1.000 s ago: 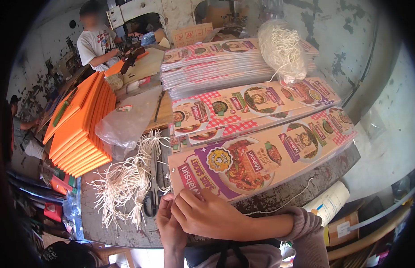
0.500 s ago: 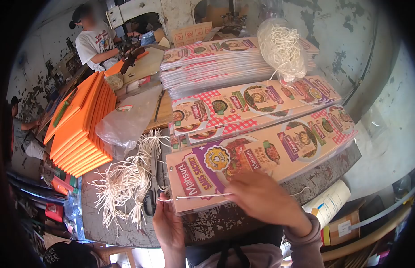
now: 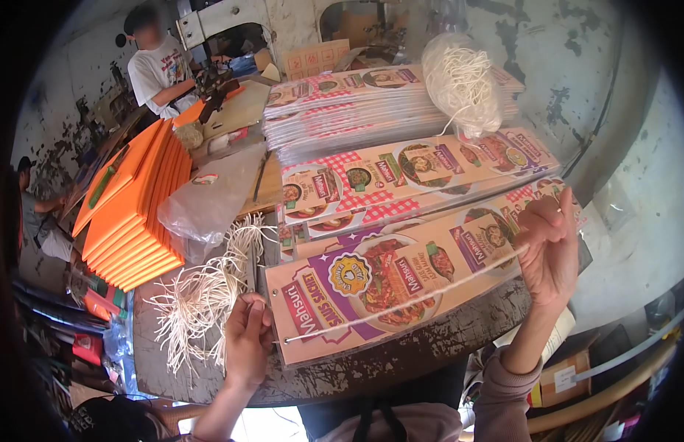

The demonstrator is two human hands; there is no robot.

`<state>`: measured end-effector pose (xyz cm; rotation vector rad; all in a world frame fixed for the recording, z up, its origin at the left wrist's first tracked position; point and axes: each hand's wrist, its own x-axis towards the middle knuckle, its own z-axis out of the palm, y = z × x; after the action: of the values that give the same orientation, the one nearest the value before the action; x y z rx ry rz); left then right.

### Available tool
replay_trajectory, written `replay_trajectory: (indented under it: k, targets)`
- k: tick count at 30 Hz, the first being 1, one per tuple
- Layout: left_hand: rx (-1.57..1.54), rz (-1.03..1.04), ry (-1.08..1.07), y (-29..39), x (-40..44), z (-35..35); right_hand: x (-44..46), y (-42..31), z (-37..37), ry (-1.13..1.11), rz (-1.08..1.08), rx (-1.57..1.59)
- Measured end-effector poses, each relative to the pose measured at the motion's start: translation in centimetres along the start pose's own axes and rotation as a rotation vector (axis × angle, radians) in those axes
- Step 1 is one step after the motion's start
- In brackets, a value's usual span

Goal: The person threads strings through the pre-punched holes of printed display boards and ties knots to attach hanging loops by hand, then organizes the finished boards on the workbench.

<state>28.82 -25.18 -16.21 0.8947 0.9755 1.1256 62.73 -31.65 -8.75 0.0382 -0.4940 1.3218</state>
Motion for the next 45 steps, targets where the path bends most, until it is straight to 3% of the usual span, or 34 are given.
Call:
replay_trajectory:
  k: [4,6,9,11,13,14,16,19,25,29,31,44,45]
  targets:
    - [0.222,-0.020,-0.121,1.2,2.0,-0.8,1.1,1.3,0.3,-0.068,-0.068,0.095]
    - [0.268,-0.034,-0.183,0.9,3.1,-1.7,2.1,3.0,1.3,-0.039,-0.217,-0.099]
    - [0.280,-0.143,-0.148,-0.6,4.5,-2.5,3.5,6.8,1.9,-0.033,-0.142,-0.510]
    - [0.243,-0.080,-0.185,-0.6,4.5,-2.6,3.7,9.1,2.7,-0.119,0.039,-1.243]
    - [0.173,0.014,-0.215,-0.3,4.1,-2.2,4.5,12.5,2.7,-0.343,0.121,-1.582]
    - [0.175,0.010,-0.212,-0.2,4.0,-2.0,4.8,13.8,2.2,-0.341,0.125,-1.578]
    - [0.235,0.088,-0.284,-0.1,4.1,-1.9,5.3,16.0,1.0,-0.749,0.065,-1.918]
    - [0.187,0.079,-0.310,-0.4,4.3,-1.8,5.5,17.7,1.2,-0.920,-0.078,-2.116]
    - [0.171,0.038,-0.306,-0.7,4.4,-2.1,5.8,18.9,0.7,-0.943,-0.204,-2.153]
    - [0.173,0.032,-0.299,-0.6,4.3,-1.8,5.9,19.1,0.6,-0.942,-0.138,-2.118]
    - [0.182,0.029,-0.294,-0.6,4.3,-1.9,6.1,19.3,0.2,-1.019,-0.255,-2.075]
    - [0.109,-0.100,-0.267,-0.7,4.3,-1.8,5.7,19.3,-0.1,-0.994,-0.243,-2.203]
    - [0.102,-0.098,-0.275,-0.7,4.3,-1.8,5.8,19.4,-0.3,-1.015,-0.361,-2.225]
